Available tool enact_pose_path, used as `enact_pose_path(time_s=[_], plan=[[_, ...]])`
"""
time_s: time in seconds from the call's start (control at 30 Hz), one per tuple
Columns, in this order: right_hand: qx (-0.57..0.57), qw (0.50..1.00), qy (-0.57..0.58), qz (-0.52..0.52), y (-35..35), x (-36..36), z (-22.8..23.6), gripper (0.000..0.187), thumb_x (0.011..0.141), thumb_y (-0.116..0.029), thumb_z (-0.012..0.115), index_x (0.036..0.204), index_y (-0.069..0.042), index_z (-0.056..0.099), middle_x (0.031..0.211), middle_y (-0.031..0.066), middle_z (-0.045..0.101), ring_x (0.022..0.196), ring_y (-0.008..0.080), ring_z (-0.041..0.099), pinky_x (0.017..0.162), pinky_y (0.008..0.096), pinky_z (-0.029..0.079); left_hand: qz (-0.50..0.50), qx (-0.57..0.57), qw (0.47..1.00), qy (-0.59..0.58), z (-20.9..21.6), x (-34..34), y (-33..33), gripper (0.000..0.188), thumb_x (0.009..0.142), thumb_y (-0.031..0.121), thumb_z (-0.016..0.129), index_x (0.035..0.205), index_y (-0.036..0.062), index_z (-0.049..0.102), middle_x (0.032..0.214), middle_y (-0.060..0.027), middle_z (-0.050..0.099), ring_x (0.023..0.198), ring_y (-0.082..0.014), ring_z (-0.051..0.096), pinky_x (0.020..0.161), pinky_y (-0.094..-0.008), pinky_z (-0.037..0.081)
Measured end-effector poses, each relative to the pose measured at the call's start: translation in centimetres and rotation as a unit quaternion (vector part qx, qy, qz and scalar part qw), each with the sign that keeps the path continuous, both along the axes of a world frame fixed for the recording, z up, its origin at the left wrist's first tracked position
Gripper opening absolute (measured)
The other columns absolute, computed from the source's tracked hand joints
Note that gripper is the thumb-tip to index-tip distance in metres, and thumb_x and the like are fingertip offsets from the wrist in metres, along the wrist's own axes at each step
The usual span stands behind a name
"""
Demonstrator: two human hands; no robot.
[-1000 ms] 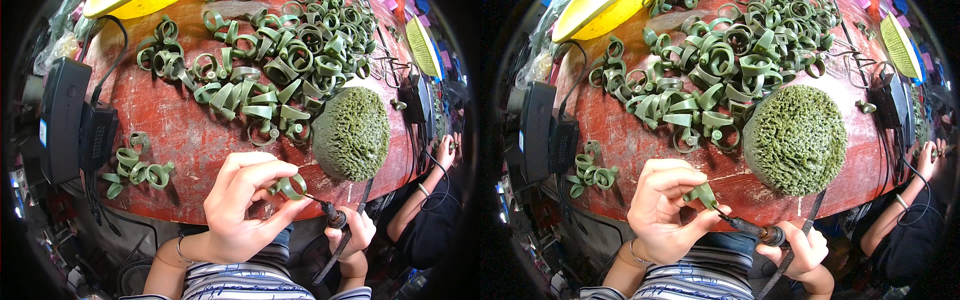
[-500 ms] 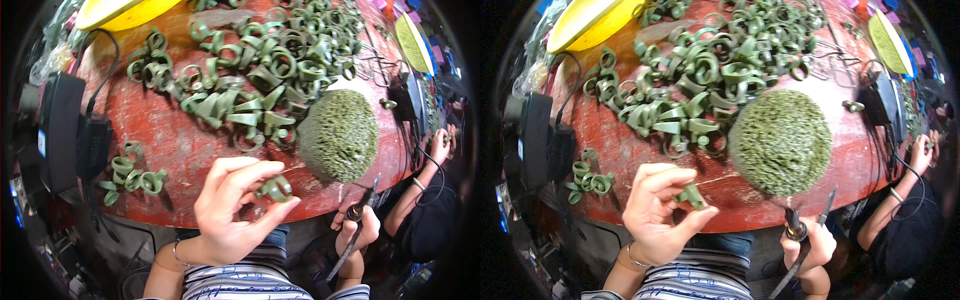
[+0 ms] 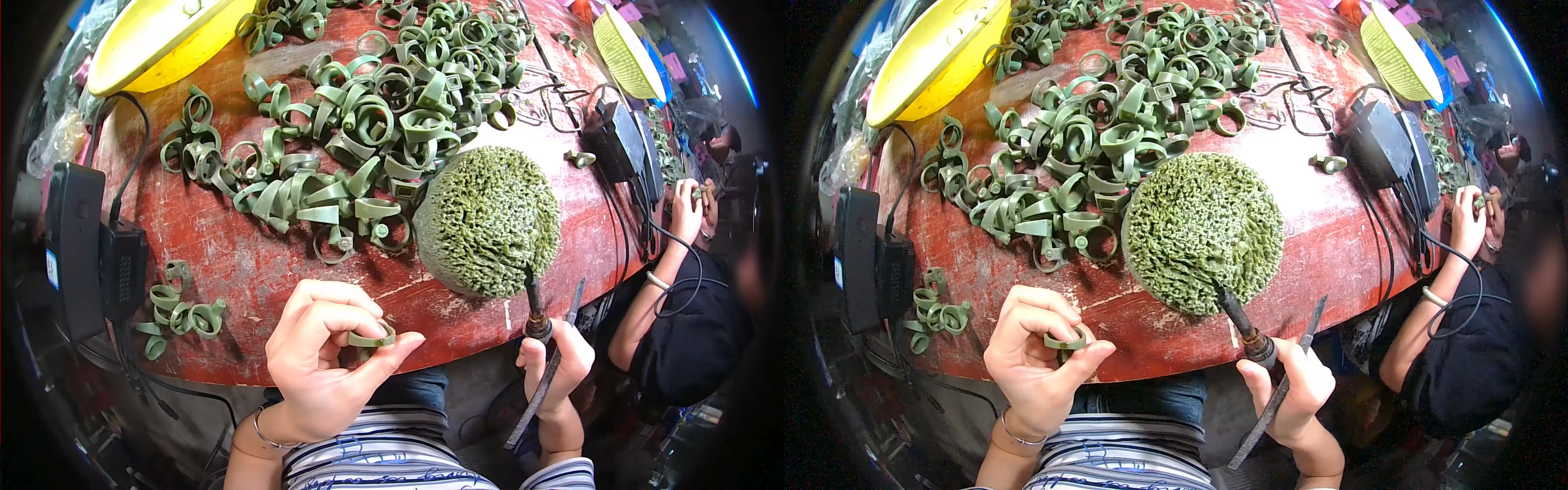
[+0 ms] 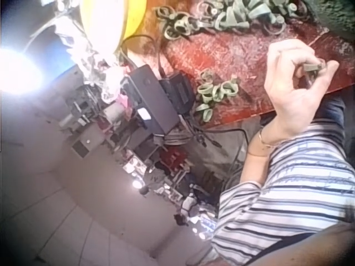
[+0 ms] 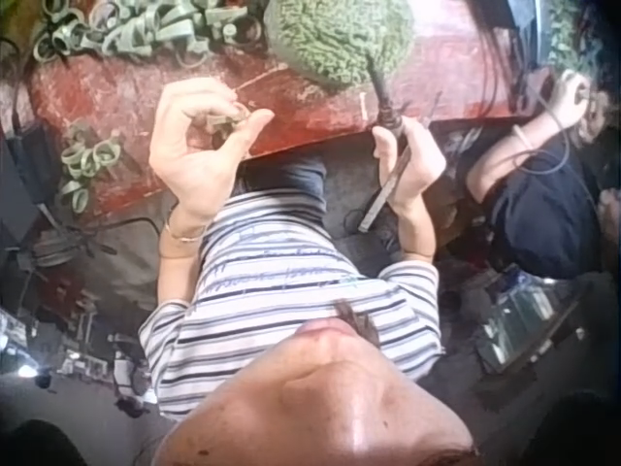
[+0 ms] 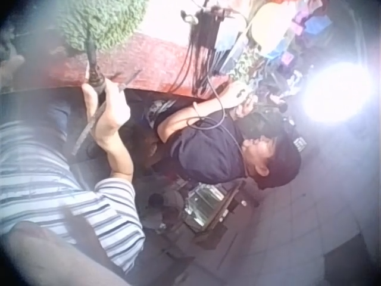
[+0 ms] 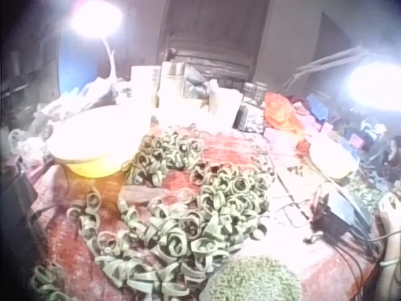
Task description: Using a heated tool to fuse or clean green wax jewelry molds on a workstation.
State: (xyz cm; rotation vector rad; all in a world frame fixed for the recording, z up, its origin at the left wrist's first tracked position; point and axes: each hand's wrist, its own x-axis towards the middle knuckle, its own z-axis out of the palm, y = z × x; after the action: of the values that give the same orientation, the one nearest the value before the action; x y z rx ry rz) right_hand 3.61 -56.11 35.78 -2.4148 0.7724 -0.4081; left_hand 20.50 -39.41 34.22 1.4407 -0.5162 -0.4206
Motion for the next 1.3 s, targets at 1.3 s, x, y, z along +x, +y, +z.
enact_pose_path(time_s=[1.3], plan=[[-0.024, 0.99, -0.006, 0.142, 2.3, 2.5, 0.2, 0.043, 0.072, -0.036, 0.078, 0.084, 0.002, 0.062, 0.061, 0.0077, 0.057, 0.047, 0.02, 0.056, 0.045, 0.0275, 0.044, 0.004, 0.018, 0.994, -0.104, 0.3, 0.8, -0.1, 0.031, 0.069, -0.011, 0.071, 0.1, -0.0073, 0.066, 0.11, -0.016, 0.063, 0.103, -0.0271, 0.063, 0.088, -0.033, 0.053]])
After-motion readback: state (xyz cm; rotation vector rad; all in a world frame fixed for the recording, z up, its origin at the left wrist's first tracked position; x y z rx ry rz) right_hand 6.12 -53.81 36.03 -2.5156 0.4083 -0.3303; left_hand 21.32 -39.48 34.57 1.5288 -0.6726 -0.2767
